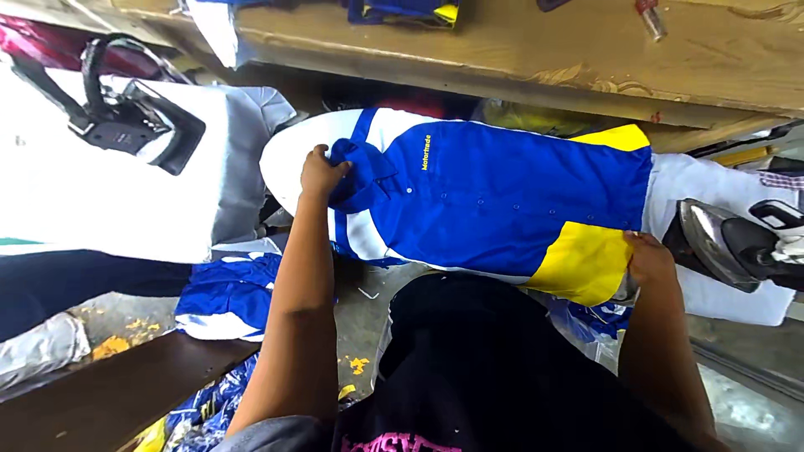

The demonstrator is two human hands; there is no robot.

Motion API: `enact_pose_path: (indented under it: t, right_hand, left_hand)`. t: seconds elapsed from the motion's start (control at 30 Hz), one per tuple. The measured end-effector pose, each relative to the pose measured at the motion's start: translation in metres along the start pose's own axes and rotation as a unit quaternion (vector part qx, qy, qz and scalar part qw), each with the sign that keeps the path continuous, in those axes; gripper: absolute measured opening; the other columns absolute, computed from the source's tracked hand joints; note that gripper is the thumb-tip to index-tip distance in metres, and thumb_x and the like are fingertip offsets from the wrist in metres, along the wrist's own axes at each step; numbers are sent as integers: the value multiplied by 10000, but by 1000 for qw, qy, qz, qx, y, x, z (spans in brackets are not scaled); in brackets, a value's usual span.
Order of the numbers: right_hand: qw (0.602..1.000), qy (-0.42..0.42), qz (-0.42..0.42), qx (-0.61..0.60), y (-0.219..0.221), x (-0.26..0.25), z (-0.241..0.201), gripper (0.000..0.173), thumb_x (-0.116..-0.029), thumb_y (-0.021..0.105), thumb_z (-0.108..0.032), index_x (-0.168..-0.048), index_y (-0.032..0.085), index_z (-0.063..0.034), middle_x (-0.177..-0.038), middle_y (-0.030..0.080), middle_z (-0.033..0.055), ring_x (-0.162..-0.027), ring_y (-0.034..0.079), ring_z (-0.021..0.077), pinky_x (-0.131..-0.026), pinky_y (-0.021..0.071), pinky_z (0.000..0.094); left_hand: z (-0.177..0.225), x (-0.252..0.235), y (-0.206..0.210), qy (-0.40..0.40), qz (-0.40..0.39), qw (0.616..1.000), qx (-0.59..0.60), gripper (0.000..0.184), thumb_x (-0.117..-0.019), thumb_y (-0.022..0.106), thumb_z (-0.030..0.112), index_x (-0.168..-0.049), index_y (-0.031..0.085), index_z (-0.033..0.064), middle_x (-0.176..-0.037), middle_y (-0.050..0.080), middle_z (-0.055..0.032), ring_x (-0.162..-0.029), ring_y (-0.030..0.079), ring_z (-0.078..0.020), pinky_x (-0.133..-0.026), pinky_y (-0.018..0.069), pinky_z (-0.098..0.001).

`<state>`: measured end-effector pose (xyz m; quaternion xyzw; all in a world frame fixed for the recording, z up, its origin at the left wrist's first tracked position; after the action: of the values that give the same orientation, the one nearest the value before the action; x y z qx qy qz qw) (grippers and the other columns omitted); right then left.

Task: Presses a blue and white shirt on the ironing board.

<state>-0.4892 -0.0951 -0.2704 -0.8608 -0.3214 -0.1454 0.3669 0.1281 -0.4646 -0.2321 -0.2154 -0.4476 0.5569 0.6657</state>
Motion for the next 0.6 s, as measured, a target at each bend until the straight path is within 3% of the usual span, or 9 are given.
enact_pose_path:
  t: [0.13,0.2,0.27,0.47,0.6]
  right_hand:
    - [1000,8,15,15,-2,-2,5,459,-1063,580,-323,-1366,554,20,-1282,611,212,-1116,599,224,-997,480,434]
    - [999,10,8,45,2,-3,0,500,-1058,584,-368,-1371,558,21,-1311,604,262,-1172,603,319,-1023,467,535]
    - [998,-1,10,63,5,-10,-6,458,-1049,608,-337,-1324,594,29,-1253,620,282,-1116,608,346,-976,468,571]
    - [998,-34,-7,53,29,-33,-51,385,-1044,622,-262,-1294,607,31,-1212,630,240,-1041,601,274,-945,483,494]
    - [997,-64,27,33,37,-58,-84,386,-1030,634,-266,-1275,607,30,-1224,627,217,-1061,599,243,-960,480,463]
  left_hand:
    - [37,-18,6,105,-20,990,-87,669,-970,702,174,-1543,398,13,-1449,474,-365,-1308,494,-569,-1058,393,-724]
    - [50,-23,10,155,-34,978,-138,437,-1013,599,91,-1436,541,-1,-1410,515,-358,-1283,523,-564,-1037,409,-727]
    - [55,-34,5,184,-26,969,-161,316,-1017,502,12,-1296,648,-20,-1349,569,-343,-1267,542,-550,-1021,416,-731]
    - [73,-77,-41,154,29,972,-173,345,-1003,480,21,-1312,619,-39,-1405,509,-379,-1334,463,-582,-1034,354,-778]
    - [89,-104,-54,113,54,975,-183,378,-997,460,63,-1336,621,12,-1436,525,-321,-1375,463,-519,-1085,359,-717]
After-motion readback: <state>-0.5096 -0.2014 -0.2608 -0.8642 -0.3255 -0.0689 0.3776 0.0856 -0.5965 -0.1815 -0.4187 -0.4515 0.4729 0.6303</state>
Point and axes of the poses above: each hand's wrist, its own x-axis away from the middle knuckle, its own y-axis out of the palm, z = x × y, the point moved 8 cm from there along -x, towards the middle knuckle
